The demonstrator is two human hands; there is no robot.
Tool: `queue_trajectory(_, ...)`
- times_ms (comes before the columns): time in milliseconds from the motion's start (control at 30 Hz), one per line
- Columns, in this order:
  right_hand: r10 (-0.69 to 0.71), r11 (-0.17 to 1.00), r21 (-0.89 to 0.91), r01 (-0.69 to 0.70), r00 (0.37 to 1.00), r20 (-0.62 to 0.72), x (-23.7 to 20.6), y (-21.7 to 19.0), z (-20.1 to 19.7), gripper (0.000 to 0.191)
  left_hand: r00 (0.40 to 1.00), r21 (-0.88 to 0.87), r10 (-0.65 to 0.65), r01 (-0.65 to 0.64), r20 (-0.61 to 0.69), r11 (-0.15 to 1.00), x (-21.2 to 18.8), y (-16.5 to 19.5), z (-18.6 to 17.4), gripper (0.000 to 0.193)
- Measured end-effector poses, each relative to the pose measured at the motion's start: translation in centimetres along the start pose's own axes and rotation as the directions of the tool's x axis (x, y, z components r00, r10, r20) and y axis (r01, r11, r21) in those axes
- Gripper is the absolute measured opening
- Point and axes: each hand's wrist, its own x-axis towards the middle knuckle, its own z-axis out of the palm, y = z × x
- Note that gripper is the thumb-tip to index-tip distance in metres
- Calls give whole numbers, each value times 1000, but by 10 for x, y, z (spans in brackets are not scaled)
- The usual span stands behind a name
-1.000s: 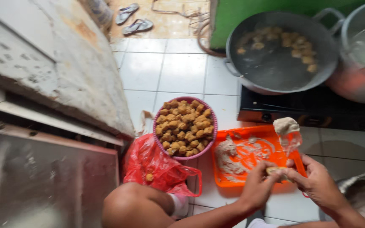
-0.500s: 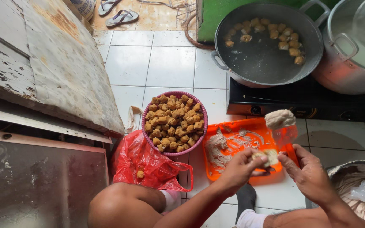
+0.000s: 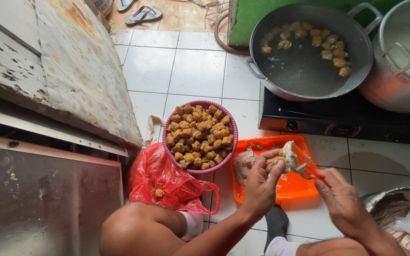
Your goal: The person sits on the floor coating fried tofu pieces with batter. They take a piece from a basket, spread batter over it with a spatula, and drop the coated piece into a pot of boiling water on a portable stove, repeating the cycle.
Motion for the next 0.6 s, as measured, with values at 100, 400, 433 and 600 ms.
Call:
queue_trajectory(100,82,987,-133,-93,993,-87,5,-4,-15,33,1000,-68,7,-8,-13,998,4,5,-3,39)
queue_trajectory(400,16,997,-72,-23,995,-99,3,-8,-10,35,968,-209,21,33,249,977,0,4,-12,57)
queue_trajectory(433,7,996,-86,-18,992,-129,3,-9,-10,35,951,-283,38,53,306,958,2,5,-14,59)
queue_trajectory(600,-88,980,-194,39,963,-254,2,-5,-8,33,948,-199,-111,175,297,964,10,3,-20,63)
